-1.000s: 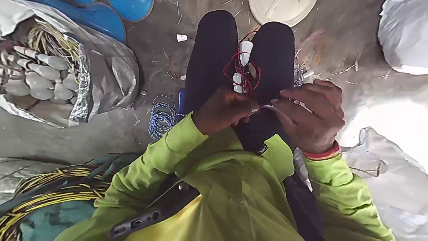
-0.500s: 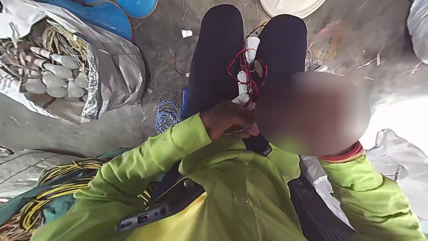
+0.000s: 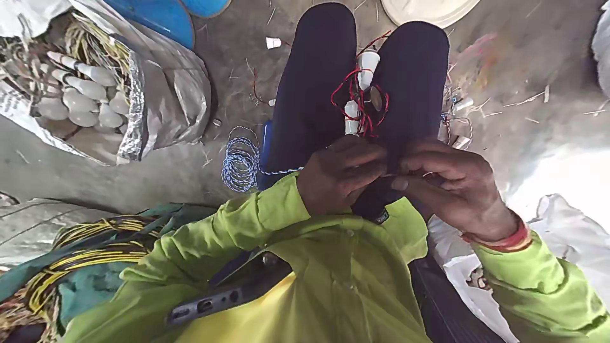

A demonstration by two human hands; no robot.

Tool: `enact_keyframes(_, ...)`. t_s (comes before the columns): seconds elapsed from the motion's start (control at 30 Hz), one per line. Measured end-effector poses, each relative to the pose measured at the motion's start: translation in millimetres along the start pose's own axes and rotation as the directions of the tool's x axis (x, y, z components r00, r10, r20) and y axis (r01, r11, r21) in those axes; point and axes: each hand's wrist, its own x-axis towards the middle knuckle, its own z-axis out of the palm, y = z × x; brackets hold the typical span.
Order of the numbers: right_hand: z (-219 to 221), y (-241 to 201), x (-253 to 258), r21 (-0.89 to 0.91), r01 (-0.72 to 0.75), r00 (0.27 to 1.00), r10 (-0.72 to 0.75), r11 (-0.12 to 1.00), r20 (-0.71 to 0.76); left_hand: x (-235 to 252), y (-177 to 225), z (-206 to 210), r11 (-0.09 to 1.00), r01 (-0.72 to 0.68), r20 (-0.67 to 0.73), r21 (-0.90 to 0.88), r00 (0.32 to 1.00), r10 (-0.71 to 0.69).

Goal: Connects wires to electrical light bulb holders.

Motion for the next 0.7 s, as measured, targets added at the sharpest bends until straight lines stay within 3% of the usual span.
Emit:
enact_keyframes(0.07, 6, 1, -2, -0.077, 0.013, 1.0, -0.014, 0.997, -0.013, 1, -3, 0, 0.997, -0.004, -0.027, -0.072, 1.0, 0.002)
enact_keyframes(0.23, 30, 12, -8, -0.401, 0.197, 0.96, -0.259, 0.895, -0.108, -4, -4, -5, 0.968, 0.105, 0.008, -0.226, 0.994, -0.106)
enact_keyframes(0.33, 36, 17, -10, -0.458, 0.255, 0.925, -0.353, 0.852, -0.141, -10, -1, -9, 0.958, 0.242, 0.157, -0.154, 0.963, -0.218)
enact_keyframes(0.43, 38, 17, -12, -0.476, 0.272, 0.923, -0.367, 0.837, -0.118, -19, 3, -11, 0.958, 0.288, 0.275, 0.011, 0.92, -0.28)
enact_keyframes(0.57, 32, 17, -12, -0.364, 0.251, 0.96, -0.28, 0.897, -0.028, -23, 5, -14, 0.944, 0.329, 0.336, 0.036, 0.885, -0.322)
enact_keyframes(0.63, 18, 15, -2, -0.159, 0.168, 0.986, -0.165, 0.973, 0.029, -25, 6, -15, 0.906, 0.413, 0.336, -0.098, 0.87, -0.36)
enact_keyframes(0.7, 2, 17, 11, -0.045, 0.105, 0.993, -0.108, 0.993, -0.053, -27, 8, -16, 0.818, 0.523, 0.347, -0.237, 0.833, -0.432)
